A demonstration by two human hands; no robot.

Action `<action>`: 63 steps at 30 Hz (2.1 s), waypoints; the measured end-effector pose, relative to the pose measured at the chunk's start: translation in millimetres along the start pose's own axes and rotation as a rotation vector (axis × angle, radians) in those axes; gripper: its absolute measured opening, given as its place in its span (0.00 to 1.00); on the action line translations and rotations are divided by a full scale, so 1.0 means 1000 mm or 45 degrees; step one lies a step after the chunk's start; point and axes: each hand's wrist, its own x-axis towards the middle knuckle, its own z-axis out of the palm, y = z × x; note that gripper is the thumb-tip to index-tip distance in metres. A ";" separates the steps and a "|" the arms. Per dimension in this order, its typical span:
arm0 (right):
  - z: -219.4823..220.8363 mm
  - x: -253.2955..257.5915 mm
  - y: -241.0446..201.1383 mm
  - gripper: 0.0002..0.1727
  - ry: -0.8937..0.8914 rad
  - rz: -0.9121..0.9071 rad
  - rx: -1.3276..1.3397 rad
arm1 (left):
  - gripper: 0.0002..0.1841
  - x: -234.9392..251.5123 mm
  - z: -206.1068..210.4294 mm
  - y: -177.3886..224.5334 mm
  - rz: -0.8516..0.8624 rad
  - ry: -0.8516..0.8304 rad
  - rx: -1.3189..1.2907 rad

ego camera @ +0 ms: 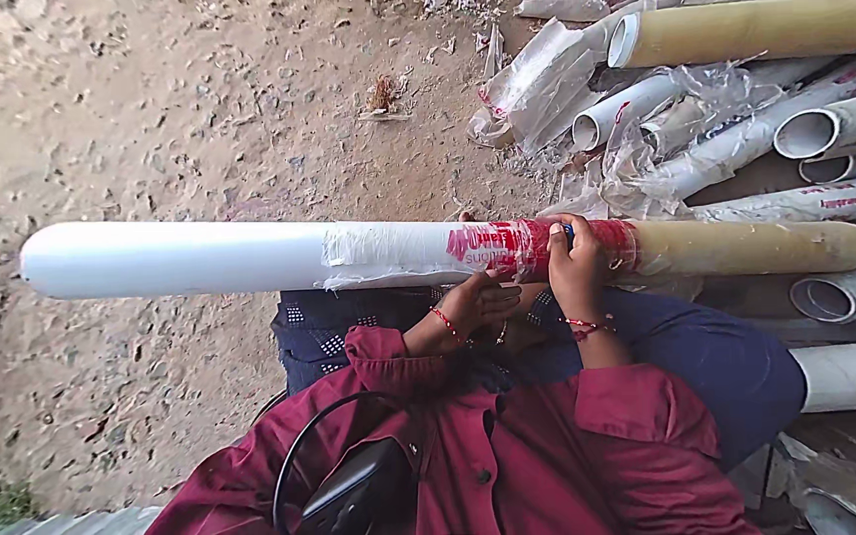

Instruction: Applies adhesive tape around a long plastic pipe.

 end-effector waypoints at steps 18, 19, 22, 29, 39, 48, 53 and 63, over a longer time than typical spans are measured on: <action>-0.014 -0.010 -0.011 0.15 -0.343 -0.411 -0.185 | 0.13 -0.023 -0.117 -0.028 2.044 0.931 2.038; -0.011 -0.013 -0.016 0.15 -0.371 -0.493 -0.206 | 0.13 -0.020 -0.120 -0.033 2.116 0.934 1.973; -0.006 -0.018 -0.030 0.13 -0.374 -0.741 -0.315 | 0.13 -0.010 -0.122 -0.036 2.257 0.949 1.840; 0.019 -0.019 -0.054 0.13 -0.381 -1.222 -0.496 | 0.12 -0.001 -0.129 -0.039 2.464 0.954 1.809; 0.048 -0.007 -0.106 0.06 -0.678 -1.556 -0.523 | 0.12 -0.001 -0.130 -0.040 2.552 0.899 1.796; 0.046 -0.009 -0.105 0.03 -0.745 -1.581 -0.703 | 0.12 -0.001 -0.131 -0.044 2.539 0.942 1.830; 0.042 -0.009 -0.094 0.02 -0.709 -1.655 -0.659 | 0.11 -0.001 -0.131 -0.044 2.540 0.934 1.815; 0.014 0.009 -0.069 0.05 -0.704 -1.666 -0.678 | 0.11 -0.003 -0.131 -0.043 2.523 0.901 1.829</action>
